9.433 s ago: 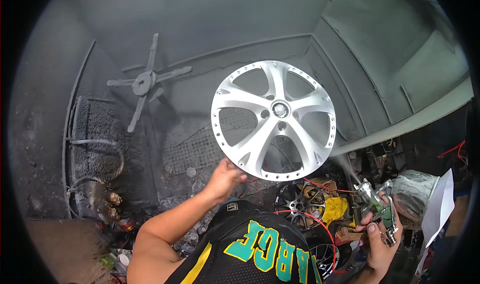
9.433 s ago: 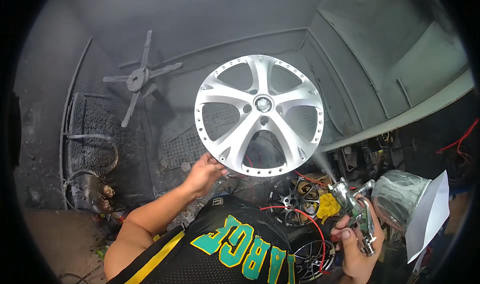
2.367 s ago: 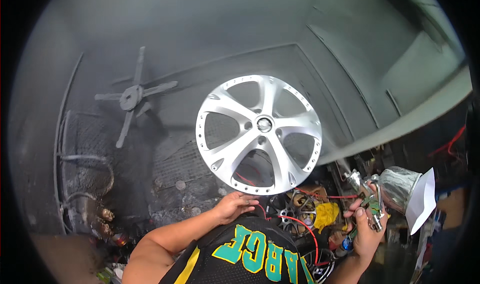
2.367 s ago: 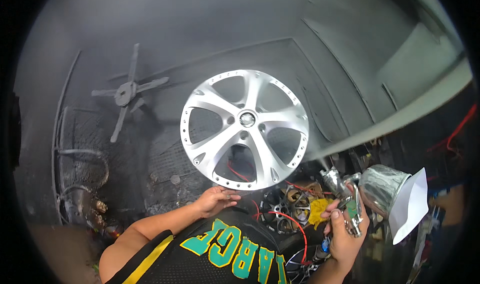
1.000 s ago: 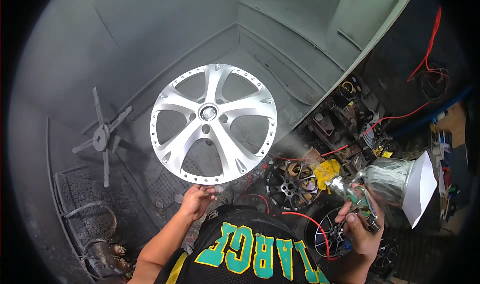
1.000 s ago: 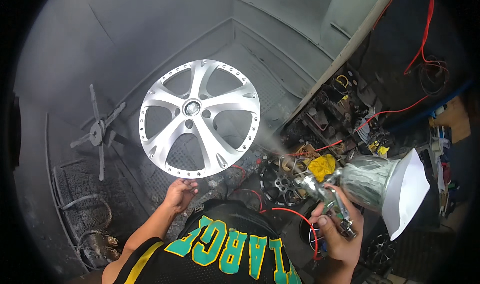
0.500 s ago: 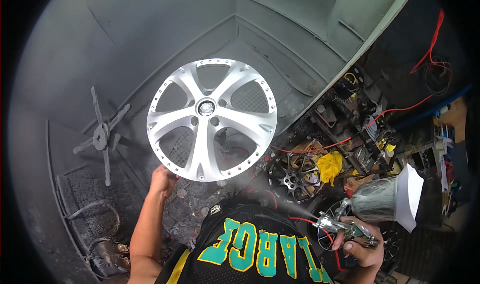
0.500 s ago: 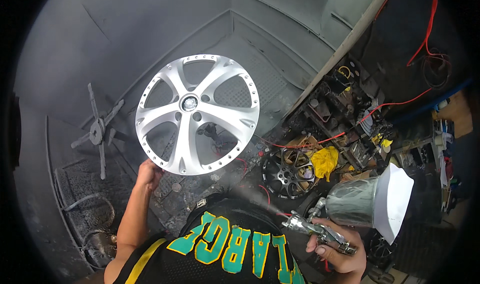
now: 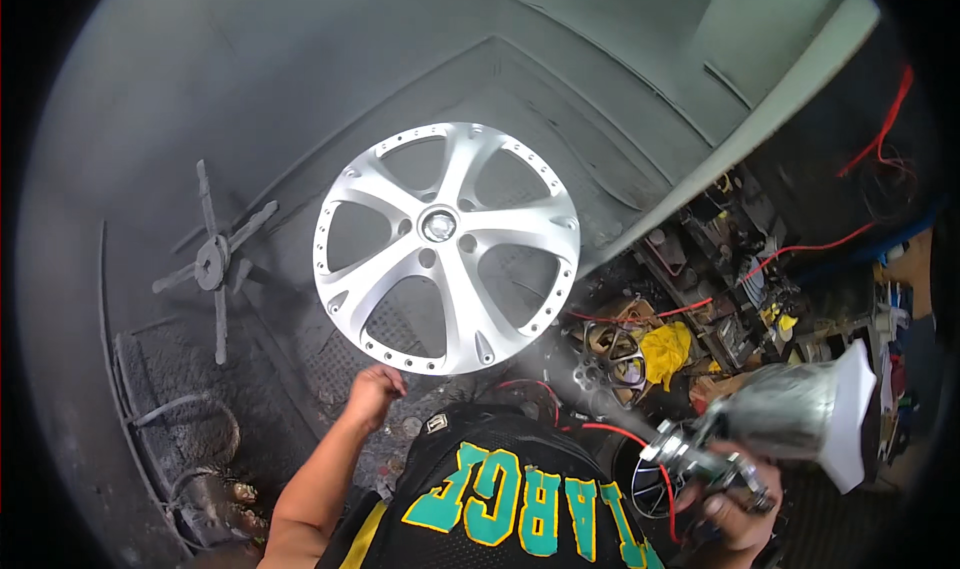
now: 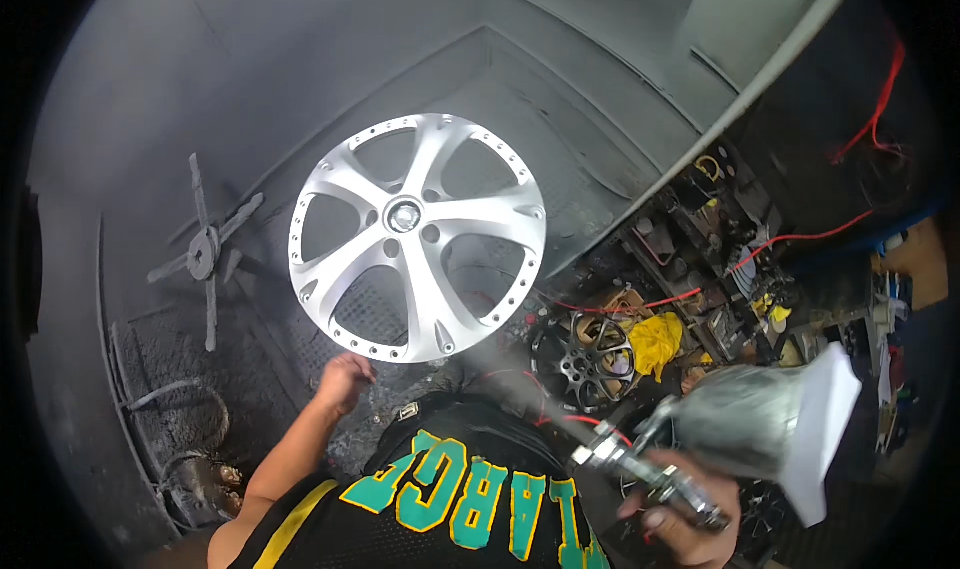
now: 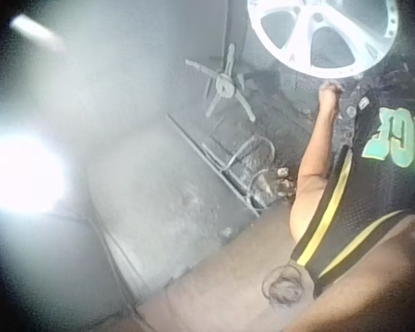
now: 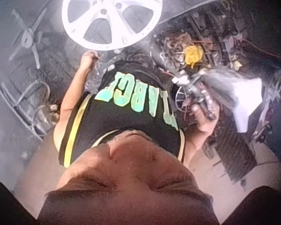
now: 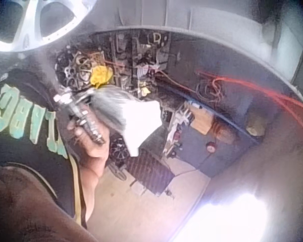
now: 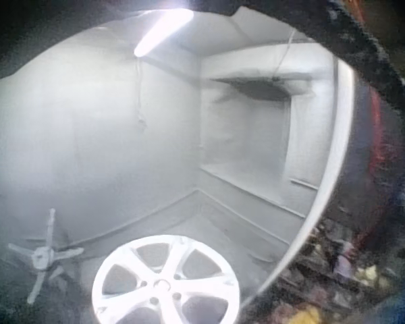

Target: The person places a wheel rim on a stand, sprays paint onto it using a spray gun while turning it by hand, pours liquid into the spray gun container, and spray paints the rim again.

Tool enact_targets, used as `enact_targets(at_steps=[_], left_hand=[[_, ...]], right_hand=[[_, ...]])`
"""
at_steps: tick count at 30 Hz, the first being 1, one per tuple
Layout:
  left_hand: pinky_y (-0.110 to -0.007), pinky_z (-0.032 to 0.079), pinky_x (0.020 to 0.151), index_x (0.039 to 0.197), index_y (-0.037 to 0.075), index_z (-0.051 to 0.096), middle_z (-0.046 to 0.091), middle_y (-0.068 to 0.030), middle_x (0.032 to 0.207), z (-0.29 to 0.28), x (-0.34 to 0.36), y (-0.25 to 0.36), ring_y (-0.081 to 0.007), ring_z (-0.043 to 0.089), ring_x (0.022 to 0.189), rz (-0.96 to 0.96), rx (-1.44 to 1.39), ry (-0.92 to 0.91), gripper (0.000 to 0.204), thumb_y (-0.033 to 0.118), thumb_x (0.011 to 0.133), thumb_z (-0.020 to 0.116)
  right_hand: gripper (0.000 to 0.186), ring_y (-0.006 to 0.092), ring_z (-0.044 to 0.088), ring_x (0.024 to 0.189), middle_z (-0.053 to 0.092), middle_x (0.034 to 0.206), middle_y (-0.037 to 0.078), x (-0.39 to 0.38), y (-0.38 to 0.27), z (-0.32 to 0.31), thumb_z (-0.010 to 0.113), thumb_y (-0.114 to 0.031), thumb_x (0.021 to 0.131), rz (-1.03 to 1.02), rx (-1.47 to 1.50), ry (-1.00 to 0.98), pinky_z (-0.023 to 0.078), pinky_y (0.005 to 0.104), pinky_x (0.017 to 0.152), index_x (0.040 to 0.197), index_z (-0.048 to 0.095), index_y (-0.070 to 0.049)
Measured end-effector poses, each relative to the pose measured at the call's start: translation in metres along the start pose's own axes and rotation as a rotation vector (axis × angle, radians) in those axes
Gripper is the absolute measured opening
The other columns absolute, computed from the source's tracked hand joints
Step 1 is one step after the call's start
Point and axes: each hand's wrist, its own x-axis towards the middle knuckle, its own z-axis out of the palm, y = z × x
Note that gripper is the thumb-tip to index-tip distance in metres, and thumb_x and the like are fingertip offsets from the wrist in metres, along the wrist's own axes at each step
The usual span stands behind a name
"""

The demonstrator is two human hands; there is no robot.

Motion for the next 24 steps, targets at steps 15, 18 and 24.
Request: enact_targets(at_steps=[15,18,24], left_hand=[[-0.032,0.051,0.074,0.091,0.004,0.071,0.072,-0.0088,0.084,-0.048,-0.01,-0.065,-0.0175,0.066,0.079,-0.096,0.818,-0.165,0.013,0.006,0.083,0.06],[-0.031,0.05,0.077,0.09,0.002,0.069,0.071,-0.0065,0.086,-0.059,-0.013,-0.046,-0.0162,0.065,0.08,-0.041,0.858,-0.115,0.013,0.004,0.084,0.058],[-0.035,0.051,0.073,0.091,0.003,0.072,0.071,-0.0101,0.082,-0.101,-0.021,-0.078,-0.0184,0.066,0.077,0.017,0.843,0.088,0.015,0.012,0.086,0.061]], right_hand=[[0.062,0.0103,0.063,0.071,0.063,0.088,0.006,0.111,-0.051,0.048,0.069,-0.02,0.089,-0.137,-0.305,0.036,0.044,0.0177,0.048,0.141,0.045,0.004],[0.063,0.0116,0.063,0.071,0.063,0.087,0.006,0.117,-0.066,0.082,0.069,-0.021,0.087,-0.2,-0.283,-0.042,0.047,0.0193,0.052,0.139,0.046,0.006],[0.062,0.0158,0.064,0.079,0.066,0.092,0.014,0.097,-0.072,0.119,0.074,-0.013,0.08,-0.069,-0.09,-0.378,0.054,0.0283,0.073,0.133,0.053,0.012]])
